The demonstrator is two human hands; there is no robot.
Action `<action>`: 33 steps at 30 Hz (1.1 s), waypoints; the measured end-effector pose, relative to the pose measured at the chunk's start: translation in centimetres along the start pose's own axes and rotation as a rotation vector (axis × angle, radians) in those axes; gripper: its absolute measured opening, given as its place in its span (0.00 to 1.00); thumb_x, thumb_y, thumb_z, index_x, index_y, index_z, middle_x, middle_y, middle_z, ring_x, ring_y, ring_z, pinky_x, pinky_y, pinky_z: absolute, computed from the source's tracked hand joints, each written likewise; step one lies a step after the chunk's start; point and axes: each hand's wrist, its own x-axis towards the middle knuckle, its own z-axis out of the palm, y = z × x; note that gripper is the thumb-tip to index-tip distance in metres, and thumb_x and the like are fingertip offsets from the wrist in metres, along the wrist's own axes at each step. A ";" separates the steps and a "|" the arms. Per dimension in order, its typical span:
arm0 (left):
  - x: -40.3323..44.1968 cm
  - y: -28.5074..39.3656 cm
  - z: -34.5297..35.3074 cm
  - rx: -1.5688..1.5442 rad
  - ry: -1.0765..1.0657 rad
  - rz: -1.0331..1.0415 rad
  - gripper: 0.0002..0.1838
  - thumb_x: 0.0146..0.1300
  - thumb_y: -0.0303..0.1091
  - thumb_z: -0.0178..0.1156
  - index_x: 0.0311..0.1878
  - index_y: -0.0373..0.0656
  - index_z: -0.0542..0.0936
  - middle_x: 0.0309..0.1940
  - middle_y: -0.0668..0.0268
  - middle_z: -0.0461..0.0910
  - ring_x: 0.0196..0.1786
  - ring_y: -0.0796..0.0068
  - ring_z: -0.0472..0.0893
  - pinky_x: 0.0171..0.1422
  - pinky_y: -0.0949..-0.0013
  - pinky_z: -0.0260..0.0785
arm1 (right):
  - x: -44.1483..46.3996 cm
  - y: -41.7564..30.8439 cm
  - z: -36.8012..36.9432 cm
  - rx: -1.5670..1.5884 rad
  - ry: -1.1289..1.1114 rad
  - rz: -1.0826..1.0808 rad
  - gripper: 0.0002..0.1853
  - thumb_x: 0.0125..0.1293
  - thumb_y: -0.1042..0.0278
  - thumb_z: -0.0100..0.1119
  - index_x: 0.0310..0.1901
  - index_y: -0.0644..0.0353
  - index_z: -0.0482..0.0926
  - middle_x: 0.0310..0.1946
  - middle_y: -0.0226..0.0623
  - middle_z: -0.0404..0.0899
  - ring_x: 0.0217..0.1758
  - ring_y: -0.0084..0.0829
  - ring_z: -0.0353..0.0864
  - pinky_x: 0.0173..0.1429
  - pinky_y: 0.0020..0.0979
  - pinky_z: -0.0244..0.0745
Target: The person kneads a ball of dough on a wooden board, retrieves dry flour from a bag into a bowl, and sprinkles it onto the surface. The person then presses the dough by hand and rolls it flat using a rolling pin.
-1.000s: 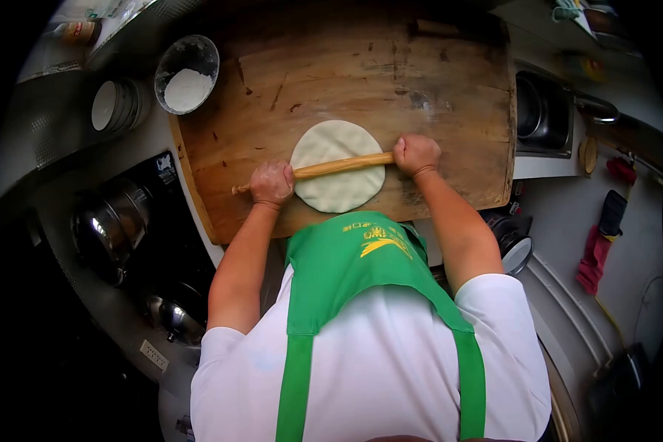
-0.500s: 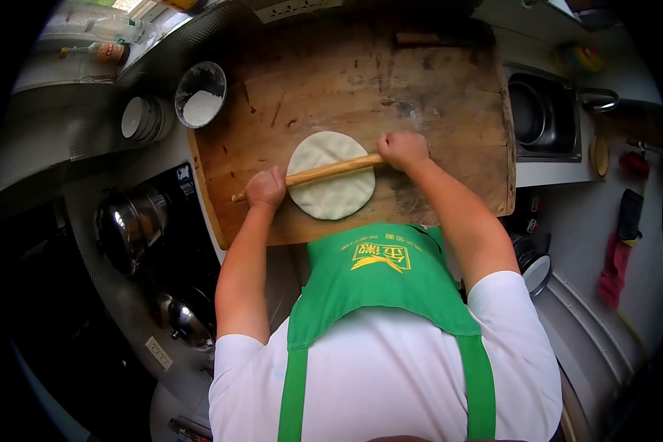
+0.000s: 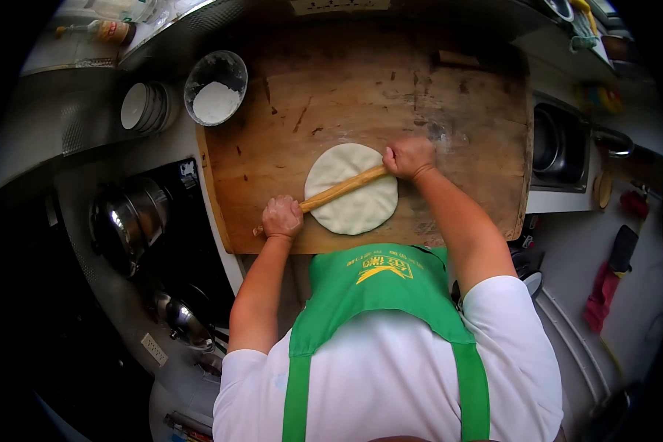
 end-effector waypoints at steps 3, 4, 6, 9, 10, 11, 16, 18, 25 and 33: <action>0.2 -0.5 0.3 -0.039 0.009 0.022 0.13 0.67 0.43 0.53 0.31 0.48 0.78 0.33 0.61 0.80 0.40 0.54 0.79 0.44 0.51 0.75 | -0.1 -0.5 -0.3 -0.005 0.016 0.020 0.13 0.58 0.54 0.57 0.20 0.49 0.80 0.19 0.36 0.81 0.22 0.44 0.81 0.27 0.46 0.75; 0.6 -0.6 0.2 -0.034 0.021 0.039 0.13 0.67 0.43 0.53 0.31 0.48 0.78 0.33 0.61 0.80 0.40 0.54 0.79 0.44 0.51 0.75 | -0.2 -0.3 0.1 -0.004 0.035 0.021 0.14 0.59 0.54 0.57 0.20 0.49 0.81 0.19 0.36 0.81 0.23 0.44 0.81 0.27 0.46 0.75; 0.6 -0.7 0.0 -0.061 0.060 0.071 0.12 0.67 0.43 0.53 0.31 0.48 0.78 0.33 0.62 0.80 0.39 0.55 0.80 0.43 0.52 0.75 | -0.5 -0.5 0.0 -0.010 0.069 0.032 0.14 0.59 0.53 0.57 0.20 0.49 0.81 0.20 0.36 0.81 0.23 0.45 0.81 0.28 0.47 0.75; 1.2 -1.1 0.0 -0.037 0.058 0.124 0.13 0.68 0.42 0.54 0.29 0.48 0.79 0.32 0.61 0.82 0.39 0.55 0.81 0.41 0.52 0.75 | -1.3 -1.1 -0.7 -0.083 -0.075 0.173 0.18 0.63 0.51 0.53 0.23 0.50 0.85 0.22 0.38 0.84 0.25 0.46 0.83 0.30 0.47 0.77; 1.9 -1.3 0.1 -0.035 0.073 0.140 0.13 0.68 0.42 0.54 0.29 0.48 0.79 0.32 0.61 0.82 0.39 0.55 0.81 0.41 0.52 0.75 | -1.8 -1.3 -0.5 -0.088 -0.097 0.238 0.20 0.65 0.50 0.51 0.25 0.51 0.86 0.24 0.40 0.85 0.27 0.47 0.84 0.34 0.48 0.79; 2.5 -1.6 0.1 0.011 0.041 0.175 0.13 0.68 0.42 0.54 0.29 0.48 0.80 0.32 0.60 0.82 0.39 0.54 0.81 0.42 0.52 0.75 | -2.5 -1.6 -0.3 -0.087 -0.124 0.307 0.22 0.68 0.50 0.49 0.27 0.52 0.88 0.26 0.41 0.86 0.30 0.48 0.86 0.37 0.49 0.80; 8.5 -1.2 -1.1 0.106 0.096 0.388 0.15 0.71 0.41 0.52 0.31 0.45 0.83 0.33 0.56 0.84 0.40 0.52 0.82 0.46 0.50 0.76 | -10.2 -4.7 -1.9 -0.016 -0.201 0.720 0.26 0.72 0.48 0.43 0.33 0.55 0.90 0.34 0.47 0.88 0.39 0.53 0.87 0.48 0.51 0.81; 10.1 -0.5 -1.9 0.135 0.071 0.502 0.16 0.70 0.41 0.53 0.31 0.45 0.84 0.32 0.55 0.84 0.39 0.51 0.82 0.45 0.50 0.76 | -11.7 -3.7 -0.5 0.012 -0.251 0.810 0.28 0.73 0.45 0.42 0.36 0.56 0.90 0.39 0.50 0.88 0.45 0.57 0.87 0.53 0.53 0.80; 6.1 -0.1 -2.6 0.007 0.043 0.293 0.16 0.70 0.41 0.53 0.29 0.45 0.83 0.35 0.55 0.83 0.41 0.51 0.82 0.47 0.50 0.75 | -7.8 -2.1 -4.8 -0.001 -0.343 0.616 0.29 0.74 0.45 0.42 0.38 0.57 0.90 0.39 0.50 0.89 0.46 0.55 0.87 0.54 0.52 0.80; 4.1 -0.4 -0.6 0.048 0.083 0.252 0.10 0.61 0.42 0.58 0.31 0.48 0.80 0.34 0.60 0.80 0.40 0.55 0.78 0.45 0.52 0.73 | -5.5 -0.9 -1.2 -0.043 -0.022 0.366 0.15 0.61 0.52 0.56 0.23 0.49 0.85 0.23 0.37 0.84 0.26 0.47 0.84 0.31 0.48 0.78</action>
